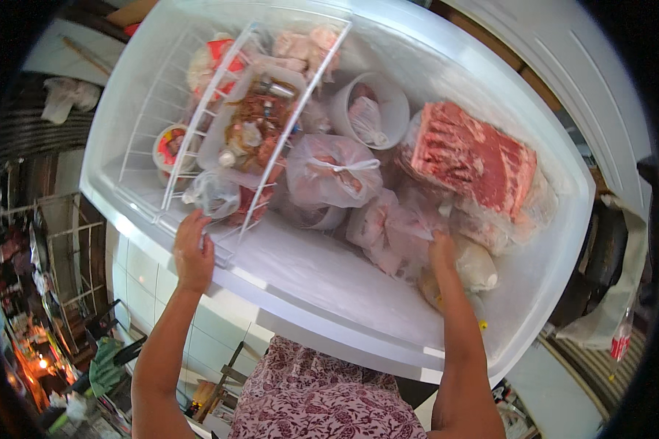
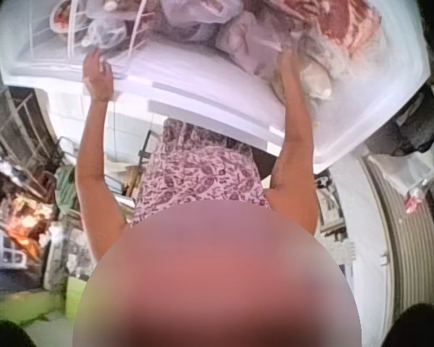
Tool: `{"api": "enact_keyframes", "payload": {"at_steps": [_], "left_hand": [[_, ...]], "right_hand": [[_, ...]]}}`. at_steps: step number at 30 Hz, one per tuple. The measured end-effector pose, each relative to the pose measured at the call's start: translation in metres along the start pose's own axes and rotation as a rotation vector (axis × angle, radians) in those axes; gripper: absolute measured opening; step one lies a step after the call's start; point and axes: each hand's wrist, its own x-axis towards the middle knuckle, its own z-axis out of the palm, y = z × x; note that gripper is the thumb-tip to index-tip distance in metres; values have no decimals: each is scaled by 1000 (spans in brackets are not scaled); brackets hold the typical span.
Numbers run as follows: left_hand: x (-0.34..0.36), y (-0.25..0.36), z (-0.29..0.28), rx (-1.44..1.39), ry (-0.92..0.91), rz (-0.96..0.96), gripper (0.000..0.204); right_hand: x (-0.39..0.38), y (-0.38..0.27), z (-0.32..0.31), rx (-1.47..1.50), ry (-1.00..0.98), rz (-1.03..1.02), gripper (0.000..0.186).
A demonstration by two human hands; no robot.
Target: The person slices raw meat on a wooden cutting board using a knife, placing the cut pieces into a metal bowl. The person then moves to a chest freezer, opens it, and rearranges several plastic bags of meat inside before closing the lid.
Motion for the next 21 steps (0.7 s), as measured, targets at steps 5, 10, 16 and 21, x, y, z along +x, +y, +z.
{"api": "enact_keyframes", "payload": {"at_steps": [5,10,16,21], "left_hand": [[-3,-2,0,-26,61,7,39],[-4,-4,1,-32,104,14,38],[-7,-9,2,-16,184,35,35],[-6,-12,9,-9,183,68,39]], "right_hand": [[-38,-49,-45,199,33,62,21],[-73,-92,-81,298,114,102,24],[-81,-134,-108,434,200,36,21],[-84,-164,-140,628,251,-23,18]]}}
